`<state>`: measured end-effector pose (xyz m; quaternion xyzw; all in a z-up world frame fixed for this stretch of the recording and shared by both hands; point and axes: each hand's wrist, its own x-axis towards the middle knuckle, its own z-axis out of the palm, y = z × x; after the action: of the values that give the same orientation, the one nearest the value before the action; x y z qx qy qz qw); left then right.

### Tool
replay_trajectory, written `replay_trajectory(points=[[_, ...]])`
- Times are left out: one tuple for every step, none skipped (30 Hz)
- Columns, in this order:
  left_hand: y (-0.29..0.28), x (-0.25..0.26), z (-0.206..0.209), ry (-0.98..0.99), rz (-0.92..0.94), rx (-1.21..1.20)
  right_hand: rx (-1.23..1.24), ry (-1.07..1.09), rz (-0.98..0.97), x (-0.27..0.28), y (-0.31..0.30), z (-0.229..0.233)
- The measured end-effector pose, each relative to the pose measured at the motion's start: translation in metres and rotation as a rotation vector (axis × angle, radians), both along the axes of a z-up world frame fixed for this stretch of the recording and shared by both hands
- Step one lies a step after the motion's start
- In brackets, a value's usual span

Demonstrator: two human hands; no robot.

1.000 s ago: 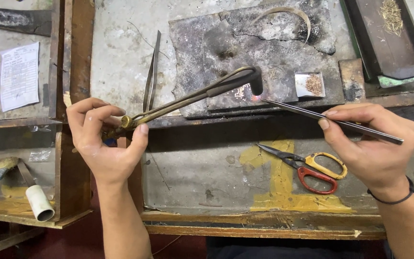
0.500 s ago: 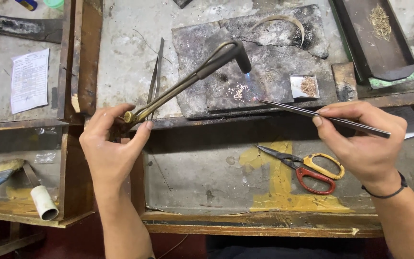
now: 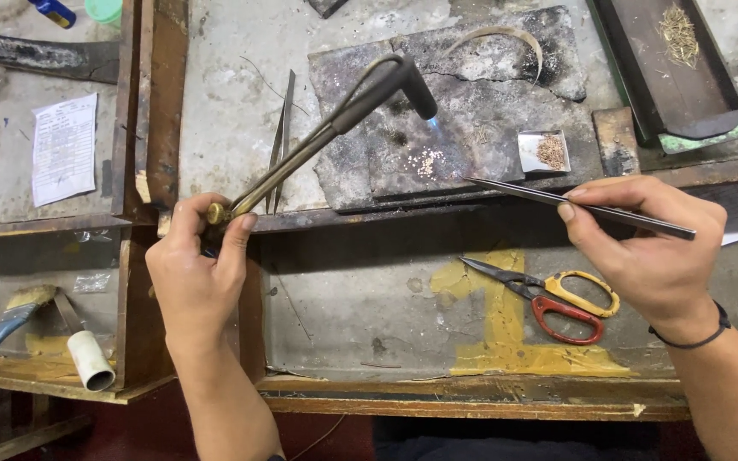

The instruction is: Using a blowtorch and tweezers to heat and manipulate small metal jewelry components on a soldering block.

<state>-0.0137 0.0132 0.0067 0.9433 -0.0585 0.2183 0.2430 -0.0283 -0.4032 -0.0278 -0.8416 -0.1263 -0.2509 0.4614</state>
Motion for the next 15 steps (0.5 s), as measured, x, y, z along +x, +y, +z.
replay_trajectory(points=[[0.002,-0.001,0.0,-0.001,0.0,0.002,0.002,-0.001,0.0,0.0,0.0,0.001],[0.003,-0.002,0.0,-0.019,0.004,0.042,0.002,0.002,0.001,0.0,0.001,0.002],[0.004,-0.002,0.0,-0.037,0.007,0.082,0.003,0.006,0.001,0.0,0.001,0.003],[0.006,-0.003,-0.001,-0.037,0.006,0.084,0.006,0.006,0.0,0.0,0.002,0.004],[0.007,-0.003,-0.002,-0.048,0.017,0.119,0.0,0.006,0.01,0.0,0.002,0.006],[0.009,-0.003,-0.003,-0.061,0.027,0.155,-0.004,0.004,0.019,-0.001,0.003,0.007],[0.008,-0.003,-0.004,-0.063,0.024,0.16,0.001,0.003,0.017,0.0,0.003,0.007],[0.007,-0.001,-0.004,-0.094,0.013,0.191,-0.002,-0.016,0.024,0.0,0.003,0.007],[0.007,0.0,-0.003,-0.126,0.002,0.222,-0.005,-0.034,0.031,0.001,0.003,0.007],[0.005,0.0,-0.003,-0.13,-0.003,0.229,0.002,-0.038,0.026,0.001,0.004,0.007],[0.003,0.001,-0.002,-0.14,-0.011,0.211,0.004,-0.027,0.029,0.001,0.004,0.008],[0.001,0.001,-0.001,-0.151,-0.022,0.193,0.007,-0.017,0.03,0.0,0.004,0.009],[0.001,0.0,-0.001,-0.155,-0.029,0.2,0.014,-0.021,0.023,0.0,0.005,0.009],[0.0,0.0,-0.002,-0.098,-0.011,0.149,0.017,-0.029,0.045,0.001,0.005,0.01],[-0.001,0.0,-0.003,-0.04,0.007,0.099,0.02,-0.036,0.067,0.002,0.004,0.011]])
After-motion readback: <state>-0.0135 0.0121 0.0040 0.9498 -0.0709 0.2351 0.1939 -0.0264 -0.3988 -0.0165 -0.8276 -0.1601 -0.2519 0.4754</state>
